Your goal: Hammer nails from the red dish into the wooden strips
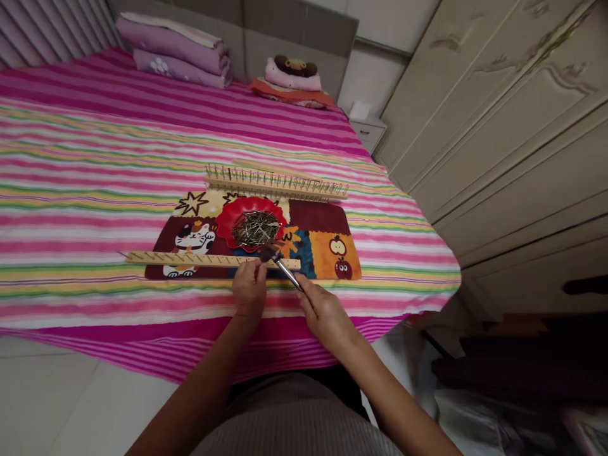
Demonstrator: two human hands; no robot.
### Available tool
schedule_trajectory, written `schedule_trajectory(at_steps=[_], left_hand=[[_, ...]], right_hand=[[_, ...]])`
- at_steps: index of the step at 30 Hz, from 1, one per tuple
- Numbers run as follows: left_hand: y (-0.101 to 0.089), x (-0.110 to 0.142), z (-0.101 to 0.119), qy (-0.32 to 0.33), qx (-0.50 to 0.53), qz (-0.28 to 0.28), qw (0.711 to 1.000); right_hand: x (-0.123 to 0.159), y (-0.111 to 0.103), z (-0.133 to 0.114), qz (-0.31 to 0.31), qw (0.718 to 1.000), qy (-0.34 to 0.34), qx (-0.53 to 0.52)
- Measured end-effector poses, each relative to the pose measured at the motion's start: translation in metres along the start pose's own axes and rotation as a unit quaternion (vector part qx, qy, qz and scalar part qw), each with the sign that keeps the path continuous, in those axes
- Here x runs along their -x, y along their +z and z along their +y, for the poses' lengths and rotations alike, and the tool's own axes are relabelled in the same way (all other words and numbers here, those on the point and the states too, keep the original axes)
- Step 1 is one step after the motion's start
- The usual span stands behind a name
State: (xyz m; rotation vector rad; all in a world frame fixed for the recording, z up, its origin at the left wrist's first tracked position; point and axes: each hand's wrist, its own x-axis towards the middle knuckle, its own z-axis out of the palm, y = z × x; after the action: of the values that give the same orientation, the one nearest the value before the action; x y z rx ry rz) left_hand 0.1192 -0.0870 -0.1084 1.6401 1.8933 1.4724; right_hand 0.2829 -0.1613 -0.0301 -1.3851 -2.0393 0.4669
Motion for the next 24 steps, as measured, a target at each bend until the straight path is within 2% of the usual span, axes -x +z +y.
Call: schedule_trajectory(at_steps=[2,6,11,14,16,18,20,24], left_hand=[[0.0,0.001,0.0,0.005,0.004,-0.001,1.0],[0.0,0.001,0.0,0.015,0.018,0.001,1.0],[-0.002,0.002,-0.001,0.015,0.003,-0.009,1.0],[-0.001,0.001,-0.001,0.016,0.003,-0.017,1.0],[-0.001,0.0,-0.002,0.01,0.001,-0.019,1.0],[0.0,0.0,-0.004,0.006,0.002,-0.022,1.0],[-0.002,0.001,-0.005,0.011,0.008,-0.03,0.999],[-0.016,0.001,0.0,0.042,0.012,-0.036,0.998]], right_hand=[[-0.002,-0.004,-0.005,0.003,1.0,-0.009,0.006],[-0.003,-0.01,-0.013,0.054,0.998,-0.026,0.007],[0.001,-0.003,-0.003,-0.004,1.0,-0.006,0.026],[0.001,-0.005,0.003,0.051,0.998,0.013,-0.035],[-0.002,-0.01,0.012,0.095,0.99,0.057,-0.084],[-0.007,-0.013,0.028,0.131,0.974,0.137,-0.124],[-0.012,-0.014,0.049,0.161,0.945,0.231,-0.168],[-0.014,-0.011,0.082,0.169,0.847,0.388,-0.321]])
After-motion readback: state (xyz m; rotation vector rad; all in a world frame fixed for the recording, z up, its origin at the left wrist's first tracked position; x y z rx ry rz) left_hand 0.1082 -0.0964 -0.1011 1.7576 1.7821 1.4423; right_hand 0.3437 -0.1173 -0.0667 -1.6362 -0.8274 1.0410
